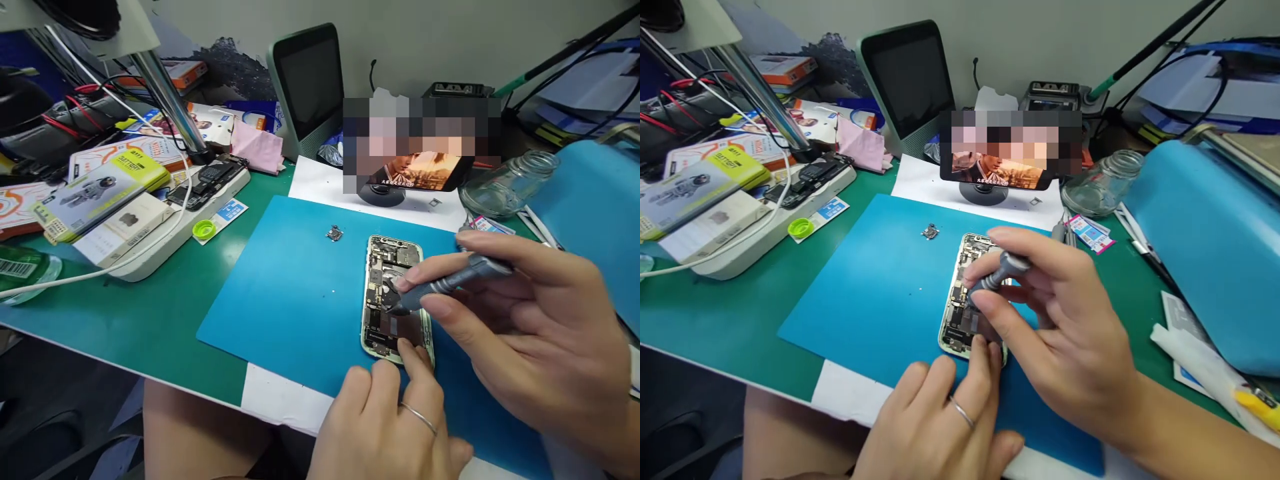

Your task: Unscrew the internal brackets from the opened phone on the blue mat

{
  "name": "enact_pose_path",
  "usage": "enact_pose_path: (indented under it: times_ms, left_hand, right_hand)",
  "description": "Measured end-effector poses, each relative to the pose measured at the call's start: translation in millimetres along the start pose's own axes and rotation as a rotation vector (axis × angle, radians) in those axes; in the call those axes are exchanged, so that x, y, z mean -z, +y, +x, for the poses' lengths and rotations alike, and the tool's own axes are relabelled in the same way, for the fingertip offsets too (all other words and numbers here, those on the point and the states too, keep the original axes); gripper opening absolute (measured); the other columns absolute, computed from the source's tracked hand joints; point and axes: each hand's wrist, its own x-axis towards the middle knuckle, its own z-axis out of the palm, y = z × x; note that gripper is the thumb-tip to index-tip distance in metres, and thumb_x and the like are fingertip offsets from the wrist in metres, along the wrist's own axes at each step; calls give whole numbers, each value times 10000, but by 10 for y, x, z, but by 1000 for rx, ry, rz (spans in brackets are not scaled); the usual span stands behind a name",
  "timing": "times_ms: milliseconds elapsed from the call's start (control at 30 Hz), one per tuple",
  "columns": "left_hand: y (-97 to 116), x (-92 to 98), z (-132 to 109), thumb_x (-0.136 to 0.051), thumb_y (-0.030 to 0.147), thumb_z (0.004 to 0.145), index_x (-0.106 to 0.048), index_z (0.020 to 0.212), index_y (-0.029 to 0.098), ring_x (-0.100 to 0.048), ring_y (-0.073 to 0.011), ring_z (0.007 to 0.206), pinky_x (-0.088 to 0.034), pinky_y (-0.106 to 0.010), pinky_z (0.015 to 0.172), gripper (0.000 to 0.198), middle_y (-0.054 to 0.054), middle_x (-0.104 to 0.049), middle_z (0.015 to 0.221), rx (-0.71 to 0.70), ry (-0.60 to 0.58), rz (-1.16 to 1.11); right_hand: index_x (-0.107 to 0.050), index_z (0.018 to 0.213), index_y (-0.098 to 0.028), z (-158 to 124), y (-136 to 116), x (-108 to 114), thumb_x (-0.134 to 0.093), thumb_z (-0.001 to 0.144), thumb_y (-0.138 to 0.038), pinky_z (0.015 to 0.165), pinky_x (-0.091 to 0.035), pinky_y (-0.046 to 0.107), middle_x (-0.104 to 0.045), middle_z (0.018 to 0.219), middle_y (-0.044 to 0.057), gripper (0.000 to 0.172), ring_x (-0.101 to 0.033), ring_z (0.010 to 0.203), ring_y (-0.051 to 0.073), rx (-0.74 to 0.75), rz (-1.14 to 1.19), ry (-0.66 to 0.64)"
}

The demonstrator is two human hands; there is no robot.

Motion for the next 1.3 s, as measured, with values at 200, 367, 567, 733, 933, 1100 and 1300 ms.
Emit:
enact_pose_path:
  times_ms: [200, 367, 567, 733, 933, 1100, 1300]
  left_hand:
    - [-8, 31, 53, -651, 455, 958, -793, 1048, 104, -502, -197, 754, -322, -360, 622, 389, -102, -696, 1117, 12, 24, -40]
    - [-61, 20, 80, -703, 472, 921, -771, 1036, 103, -500, -193, 746, -334, -367, 631, 393, -63, -691, 1051, 22, 32, -113]
    - [-187, 53, 81, -752, 386, 902, -701, 858, 156, -491, -198, 735, -303, -369, 603, 240, -35, -673, 980, 9, 8, -230]
    - [-212, 57, 65, -668, 347, 962, -676, 874, 172, -500, -212, 757, -306, -379, 618, 195, -46, -672, 1015, -19, -19, -252]
    - [-245, 77, 44, -567, 330, 1022, -657, 930, 159, -499, -216, 789, -307, -385, 651, 214, -42, -624, 948, -31, -65, -267]
    - [-290, 145, 47, -519, 368, 1045, -662, 1074, 165, -523, -230, 879, -358, -395, 704, 250, -49, -633, 1080, 12, -167, -324]
    - [-393, 227, 82, -448, 379, 1084, -646, 1232, 203, -564, -229, 953, -400, -408, 753, 303, -32, -645, 1167, 11, -274, -414]
  right_hand:
    - [-575, 1310, -341, 205, 21, -267, -694, 923, -84, 615, -669, 257, -727, 995, 3, 479, -774, 859, 184, 26, 23, -18]
    - [-554, 1316, -320, 275, 131, -396, -691, 928, -81, 595, -644, 225, -729, 1001, -2, 475, -757, 799, 145, 46, 43, -64]
    - [-582, 1270, -336, 246, 138, -427, -728, 901, -98, 587, -661, 279, -735, 979, -9, 462, -766, 802, 180, 0, 96, -37]
    - [-575, 1252, -344, 253, 134, -423, -728, 906, -115, 575, -652, 285, -724, 971, -13, 442, -765, 820, 188, -2, 98, -17]
    - [-554, 1240, -327, 252, 158, -406, -723, 925, -140, 612, -668, 269, -714, 972, -17, 403, -751, 811, 161, -9, 100, -39]
    - [-537, 1239, -317, 251, 197, -424, -714, 927, -117, 650, -687, 253, -683, 978, -22, 411, -754, 881, 152, 30, 119, -71]
    - [-543, 1244, -320, 223, 133, -258, -713, 920, -97, 662, -685, 252, -704, 968, -22, 429, -766, 870, 154, 79, 57, -6]
